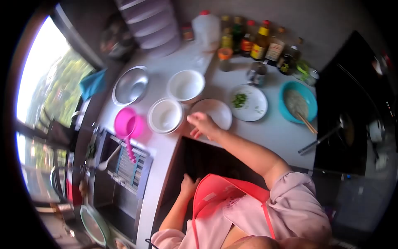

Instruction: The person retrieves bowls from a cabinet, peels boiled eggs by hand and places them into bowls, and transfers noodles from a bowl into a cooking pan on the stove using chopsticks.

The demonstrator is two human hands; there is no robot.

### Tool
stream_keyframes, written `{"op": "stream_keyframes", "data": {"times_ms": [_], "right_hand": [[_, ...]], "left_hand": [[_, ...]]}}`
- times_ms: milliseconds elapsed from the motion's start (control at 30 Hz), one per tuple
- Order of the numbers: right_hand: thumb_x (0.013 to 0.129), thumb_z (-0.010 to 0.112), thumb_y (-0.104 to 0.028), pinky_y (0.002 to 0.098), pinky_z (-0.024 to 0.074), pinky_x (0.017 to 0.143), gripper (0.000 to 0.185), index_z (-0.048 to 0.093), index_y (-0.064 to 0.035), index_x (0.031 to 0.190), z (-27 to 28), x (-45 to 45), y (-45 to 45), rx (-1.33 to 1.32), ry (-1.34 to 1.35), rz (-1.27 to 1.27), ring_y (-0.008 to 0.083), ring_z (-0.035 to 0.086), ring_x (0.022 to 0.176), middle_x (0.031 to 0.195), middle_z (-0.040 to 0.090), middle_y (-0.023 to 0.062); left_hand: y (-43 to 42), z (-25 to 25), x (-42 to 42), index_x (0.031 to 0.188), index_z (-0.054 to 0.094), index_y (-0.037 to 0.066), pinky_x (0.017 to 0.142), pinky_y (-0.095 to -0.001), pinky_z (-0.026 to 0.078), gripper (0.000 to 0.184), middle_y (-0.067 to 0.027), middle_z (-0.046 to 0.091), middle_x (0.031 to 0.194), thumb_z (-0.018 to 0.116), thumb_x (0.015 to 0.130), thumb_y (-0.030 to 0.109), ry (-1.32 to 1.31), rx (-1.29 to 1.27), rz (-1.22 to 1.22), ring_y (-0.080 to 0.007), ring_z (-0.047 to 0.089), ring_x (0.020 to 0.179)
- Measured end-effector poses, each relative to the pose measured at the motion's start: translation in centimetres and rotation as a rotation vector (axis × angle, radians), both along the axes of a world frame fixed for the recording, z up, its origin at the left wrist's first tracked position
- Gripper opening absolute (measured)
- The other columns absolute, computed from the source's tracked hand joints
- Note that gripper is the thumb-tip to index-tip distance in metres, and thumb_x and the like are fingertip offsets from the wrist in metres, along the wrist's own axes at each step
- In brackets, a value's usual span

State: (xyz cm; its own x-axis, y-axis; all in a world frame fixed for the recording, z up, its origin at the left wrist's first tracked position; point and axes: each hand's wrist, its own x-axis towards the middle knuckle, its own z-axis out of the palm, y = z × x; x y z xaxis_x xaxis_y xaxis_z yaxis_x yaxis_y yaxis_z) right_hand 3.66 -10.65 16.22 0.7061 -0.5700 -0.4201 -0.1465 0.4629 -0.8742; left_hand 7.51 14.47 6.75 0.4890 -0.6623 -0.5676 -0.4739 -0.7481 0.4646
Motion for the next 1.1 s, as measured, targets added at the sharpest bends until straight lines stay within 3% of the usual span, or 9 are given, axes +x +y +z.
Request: {"op": "stream_keyframes", "data": {"times_ms": [167,233,333,467,533,567,600,767,1100], "right_hand": [[0.089,0.050,-0.032,0.0280,0.0505,0.051,0.048,0.039,0.0006,0.121,-2.0,-14.4,-0.9,0.008,-0.094,-0.215,0.0193,0.061,0.067,0.102,0.053,0.0132],[0.088,0.050,-0.037,0.0300,0.0519,0.053,0.053,0.036,0.0007,0.123,-2.6,-20.5,-1.4,0.006,-0.058,-0.433,0.0218,0.062,0.068,0.102,0.052,0.0160],[0.083,0.054,-0.045,0.0374,0.0533,0.056,0.063,0.034,0.0002,0.123,-5.4,-28.4,-4.5,0.126,-0.046,-0.768,0.0275,0.061,0.069,0.099,0.049,0.0205],[0.080,0.059,-0.039,0.0438,0.0535,0.065,0.057,0.038,-0.0001,0.116,-6.7,-33.9,-8.5,0.236,-0.144,-0.995,0.0330,0.061,0.077,0.098,0.047,0.0229],[0.081,0.059,-0.031,0.0440,0.0535,0.068,0.050,0.039,0.0001,0.114,-8.3,-35.5,-10.0,0.270,-0.245,-1.008,0.0339,0.061,0.078,0.099,0.047,0.0241],[0.081,0.057,-0.027,0.0441,0.0534,0.069,0.047,0.039,0.0001,0.114,-8.7,-35.4,-10.4,0.283,-0.284,-1.001,0.0343,0.060,0.077,0.100,0.047,0.0248],[0.081,0.054,-0.022,0.0443,0.0536,0.069,0.044,0.038,0.0000,0.115,-8.6,-35.2,-10.9,0.313,-0.330,-1.008,0.0350,0.060,0.078,0.102,0.047,0.0249],[0.079,0.043,-0.009,0.0422,0.0554,0.060,0.037,0.037,-0.0013,0.115,-7.4,-35.5,-11.5,0.251,-0.544,-0.938,0.0337,0.061,0.069,0.098,0.051,0.0215],[0.072,0.042,-0.002,0.0412,0.0548,0.054,0.047,0.036,0.0025,0.118,-1.9,-37.4,-7.2,0.175,-0.210,-0.874,0.0355,0.060,0.070,0.097,0.054,0.0222]], "left_hand": [[1.7,-19.6,-0.4,0.101,0.040,-0.011,0.078,-0.0417,0.047,0.060,-0.0311,0.057,0.096,0.065,0.073,0.035,0.310,-0.315,0.110,-0.0396,0.058,0.091],[-2.5,-13.9,-3.0,0.101,0.043,-0.011,0.079,-0.0399,0.047,0.058,-0.0295,0.058,0.097,0.065,0.072,0.034,0.517,-0.255,0.166,-0.0374,0.059,0.091],[-9.6,-7.5,-7.0,0.098,0.051,-0.010,0.072,-0.0373,0.048,0.050,-0.0244,0.062,0.088,0.063,0.072,0.030,0.234,-0.117,-0.079,-0.0306,0.062,0.084],[-13.1,-5.9,-7.8,0.064,0.060,-0.005,0.053,-0.0376,0.047,0.039,-0.0168,0.061,0.059,0.064,0.070,0.033,0.268,-0.057,-0.094,-0.0258,0.063,0.057],[-13.2,-7.3,-6.7,0.065,0.062,-0.003,0.052,-0.0364,0.047,0.036,-0.0146,0.061,0.058,0.063,0.070,0.032,0.329,0.000,-0.210,-0.0230,0.062,0.056],[-12.7,-4.2,-7.5,0.071,0.063,-0.002,0.055,-0.0350,0.048,0.036,-0.0127,0.063,0.063,0.063,0.073,0.034,0.110,-0.024,-0.354,-0.0212,0.062,0.062],[-11.8,-8.6,-5.0,0.081,0.063,-0.003,0.061,-0.0326,0.049,0.033,-0.0116,0.064,0.071,0.059,0.080,0.030,0.455,-0.019,-0.333,-0.0196,0.062,0.068],[-14.9,3.9,-9.7,0.104,0.054,-0.002,0.067,-0.0296,0.049,0.032,-0.0120,0.063,0.086,0.054,0.087,0.025,0.645,0.088,-0.300,-0.0187,0.061,0.077],[-23.5,9.3,-16.7,0.135,0.020,-0.004,0.082,-0.0328,0.047,0.069,-0.0163,0.051,0.116,0.057,0.085,0.028,1.033,-0.287,-0.275,-0.0242,0.055,0.100]]}}
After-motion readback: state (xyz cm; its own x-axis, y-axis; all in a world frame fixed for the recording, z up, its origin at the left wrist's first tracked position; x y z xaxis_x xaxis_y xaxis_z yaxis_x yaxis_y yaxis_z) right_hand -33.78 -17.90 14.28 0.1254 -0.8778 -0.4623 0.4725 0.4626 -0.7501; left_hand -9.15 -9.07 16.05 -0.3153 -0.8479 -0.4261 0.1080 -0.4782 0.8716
